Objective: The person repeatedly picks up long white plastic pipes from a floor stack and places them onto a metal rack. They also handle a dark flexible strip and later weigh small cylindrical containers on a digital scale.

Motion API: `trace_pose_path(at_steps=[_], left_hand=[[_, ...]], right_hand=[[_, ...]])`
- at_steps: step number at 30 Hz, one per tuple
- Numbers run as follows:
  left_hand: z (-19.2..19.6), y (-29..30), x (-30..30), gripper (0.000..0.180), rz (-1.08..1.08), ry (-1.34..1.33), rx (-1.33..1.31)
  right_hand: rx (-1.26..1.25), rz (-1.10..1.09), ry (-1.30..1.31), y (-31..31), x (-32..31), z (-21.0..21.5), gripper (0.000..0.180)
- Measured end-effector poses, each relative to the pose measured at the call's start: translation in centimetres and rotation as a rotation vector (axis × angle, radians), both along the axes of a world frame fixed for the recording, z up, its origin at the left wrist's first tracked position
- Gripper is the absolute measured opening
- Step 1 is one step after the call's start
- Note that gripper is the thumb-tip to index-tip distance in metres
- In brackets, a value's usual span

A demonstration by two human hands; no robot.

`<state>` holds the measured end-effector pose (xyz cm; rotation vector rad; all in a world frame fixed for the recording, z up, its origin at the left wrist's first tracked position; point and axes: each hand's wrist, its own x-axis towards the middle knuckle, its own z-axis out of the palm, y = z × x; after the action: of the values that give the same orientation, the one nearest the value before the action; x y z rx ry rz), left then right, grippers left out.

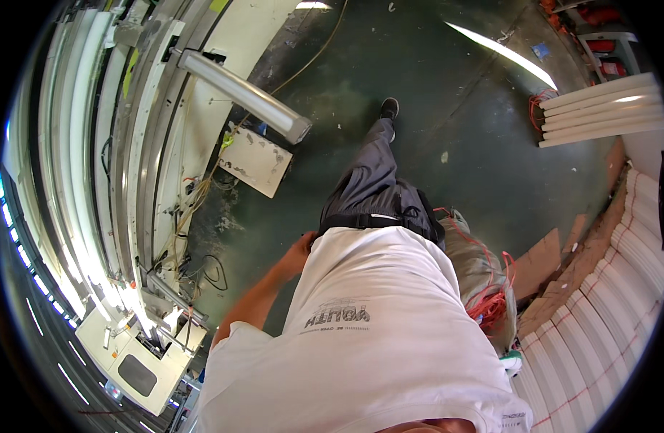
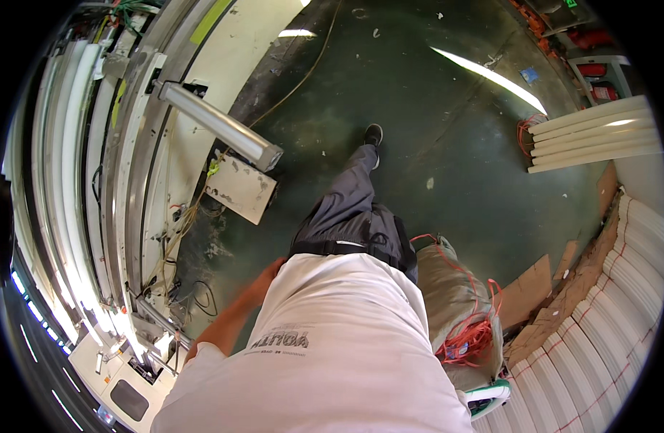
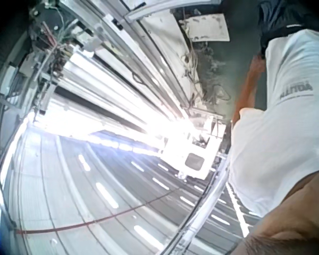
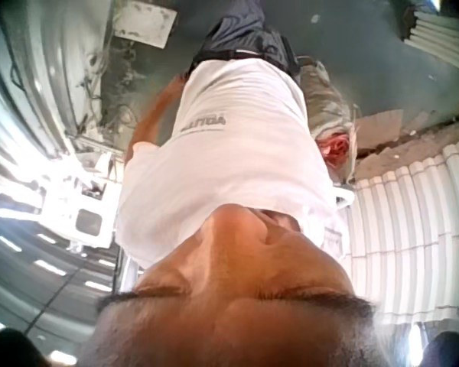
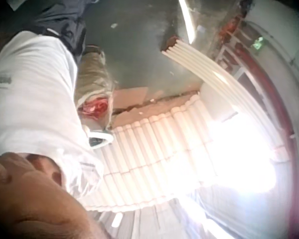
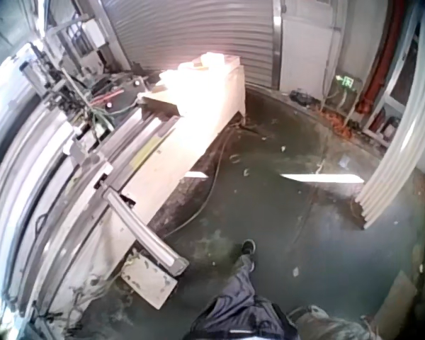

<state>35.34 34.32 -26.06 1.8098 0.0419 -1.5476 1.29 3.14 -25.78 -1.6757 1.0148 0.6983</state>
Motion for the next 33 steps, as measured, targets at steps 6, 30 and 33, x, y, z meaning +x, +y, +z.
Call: trace_pose_path(at_steps=[6, 30, 33], left_hand=[[-2.5, -6.3, 1.6, 0.048, -0.128, -0.114, -0.092], [2.5, -26.2, 11.5, 0.023, 0.384, 0.405, -0.081], [2.1, -27.2, 10.9, 0.020, 0.437, 0.415, -0.037]], right_hand=[[-0.059, -0.014, 0.078, -9.3, 3.8, 3.4, 0.027], [0.209, 0.128, -0.392, -22.8, 27.1, 4.1, 0.029], [0.202, 0.447, -0.523, -23.6, 30.0, 3.6, 0.033]])
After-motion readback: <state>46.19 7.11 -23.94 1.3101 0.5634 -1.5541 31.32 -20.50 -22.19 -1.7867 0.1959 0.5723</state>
